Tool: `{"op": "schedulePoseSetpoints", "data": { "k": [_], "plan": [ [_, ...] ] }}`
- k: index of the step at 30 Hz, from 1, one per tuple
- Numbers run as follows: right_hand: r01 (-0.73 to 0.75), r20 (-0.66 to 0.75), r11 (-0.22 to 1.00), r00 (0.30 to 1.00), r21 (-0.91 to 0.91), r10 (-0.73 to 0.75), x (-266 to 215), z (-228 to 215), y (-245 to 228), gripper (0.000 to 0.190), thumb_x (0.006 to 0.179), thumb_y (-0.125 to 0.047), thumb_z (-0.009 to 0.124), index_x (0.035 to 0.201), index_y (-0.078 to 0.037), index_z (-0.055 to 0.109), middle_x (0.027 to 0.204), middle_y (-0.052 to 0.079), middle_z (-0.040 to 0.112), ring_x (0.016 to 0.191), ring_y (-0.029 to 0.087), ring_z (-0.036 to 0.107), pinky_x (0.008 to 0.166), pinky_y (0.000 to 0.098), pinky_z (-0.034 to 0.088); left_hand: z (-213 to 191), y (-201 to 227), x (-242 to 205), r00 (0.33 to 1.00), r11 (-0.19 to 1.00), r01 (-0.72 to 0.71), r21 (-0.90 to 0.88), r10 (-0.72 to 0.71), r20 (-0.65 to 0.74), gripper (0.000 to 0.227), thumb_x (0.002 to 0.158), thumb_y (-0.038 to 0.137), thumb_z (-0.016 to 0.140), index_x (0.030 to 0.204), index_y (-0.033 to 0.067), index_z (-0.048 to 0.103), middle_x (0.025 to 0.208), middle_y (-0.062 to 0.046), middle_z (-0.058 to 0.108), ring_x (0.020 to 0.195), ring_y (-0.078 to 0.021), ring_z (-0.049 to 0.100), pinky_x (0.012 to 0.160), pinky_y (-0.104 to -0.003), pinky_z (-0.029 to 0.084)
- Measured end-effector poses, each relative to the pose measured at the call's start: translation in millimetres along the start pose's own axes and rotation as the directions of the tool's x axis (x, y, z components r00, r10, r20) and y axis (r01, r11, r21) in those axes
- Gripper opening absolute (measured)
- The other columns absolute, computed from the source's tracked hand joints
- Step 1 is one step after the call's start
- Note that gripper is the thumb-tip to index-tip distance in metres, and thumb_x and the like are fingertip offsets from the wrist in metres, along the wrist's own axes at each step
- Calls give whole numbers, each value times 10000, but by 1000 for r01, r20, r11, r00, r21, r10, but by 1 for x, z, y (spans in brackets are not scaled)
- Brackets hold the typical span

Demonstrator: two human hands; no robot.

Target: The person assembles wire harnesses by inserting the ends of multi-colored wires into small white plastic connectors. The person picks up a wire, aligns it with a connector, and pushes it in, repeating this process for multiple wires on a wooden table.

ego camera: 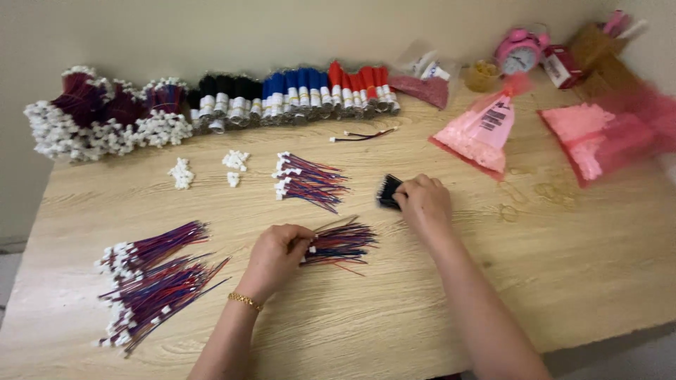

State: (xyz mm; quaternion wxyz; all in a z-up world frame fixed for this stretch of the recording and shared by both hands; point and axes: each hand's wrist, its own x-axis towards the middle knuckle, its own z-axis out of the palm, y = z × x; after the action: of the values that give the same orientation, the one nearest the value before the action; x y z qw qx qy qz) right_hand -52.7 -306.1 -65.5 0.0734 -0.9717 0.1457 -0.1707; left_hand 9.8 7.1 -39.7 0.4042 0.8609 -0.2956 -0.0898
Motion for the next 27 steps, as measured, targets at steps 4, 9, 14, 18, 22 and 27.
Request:
{"op": "schedulePoseSetpoints", "data": {
  "k": [4,9,14,18,22,27],
  "plan": [
    [28,-44,999,999,-35,-29,2,-4,-3,158,784,-318,739,903,-216,718,851,61,630,903,316,641,791,419,519,-23,18,1,993,996,80,-40,-76,87,166,802,104,658,946,97,740,867,-159,744,895,-393,681,795,-489,530],
    [-74,68,997,995,-34,76,5,-1,3,192,830,-348,709,962,-209,700,867,43,645,923,297,646,792,434,508,-22,-28,31,960,982,117,149,-73,-270,143,841,182,668,970,174,728,842,-74,688,847,-291,685,750,-412,536],
    [-74,90,997,993,-18,75,10,-10,-2,143,830,-317,702,915,-203,717,850,66,665,923,329,661,826,458,516,-15,-44,60,937,954,172,245,-82,-341,222,842,234,672,1063,247,689,1005,-44,638,913,-306,676,766,-436,558],
    [-112,88,993,990,39,109,12,-25,-3,138,875,-307,680,939,-188,706,855,86,678,912,340,673,821,466,515,7,-68,87,927,908,112,403,50,-371,245,827,280,712,1070,272,687,1009,-22,616,924,-279,675,751,-410,568],
    [-166,41,976,986,140,162,17,-46,-8,136,937,-214,616,983,-97,667,885,204,665,928,426,645,790,540,493,7,-57,93,915,815,93,572,157,-372,231,814,354,722,1037,300,704,951,-2,625,890,-244,672,739,-368,563],
    [-64,-126,947,986,315,109,18,-78,-30,105,985,-130,573,1057,-71,623,833,191,652,895,411,639,767,518,490,12,-55,97,913,825,151,545,95,-397,159,816,387,703,953,311,726,957,25,619,928,-208,644,780,-351,531]
  ]
}}
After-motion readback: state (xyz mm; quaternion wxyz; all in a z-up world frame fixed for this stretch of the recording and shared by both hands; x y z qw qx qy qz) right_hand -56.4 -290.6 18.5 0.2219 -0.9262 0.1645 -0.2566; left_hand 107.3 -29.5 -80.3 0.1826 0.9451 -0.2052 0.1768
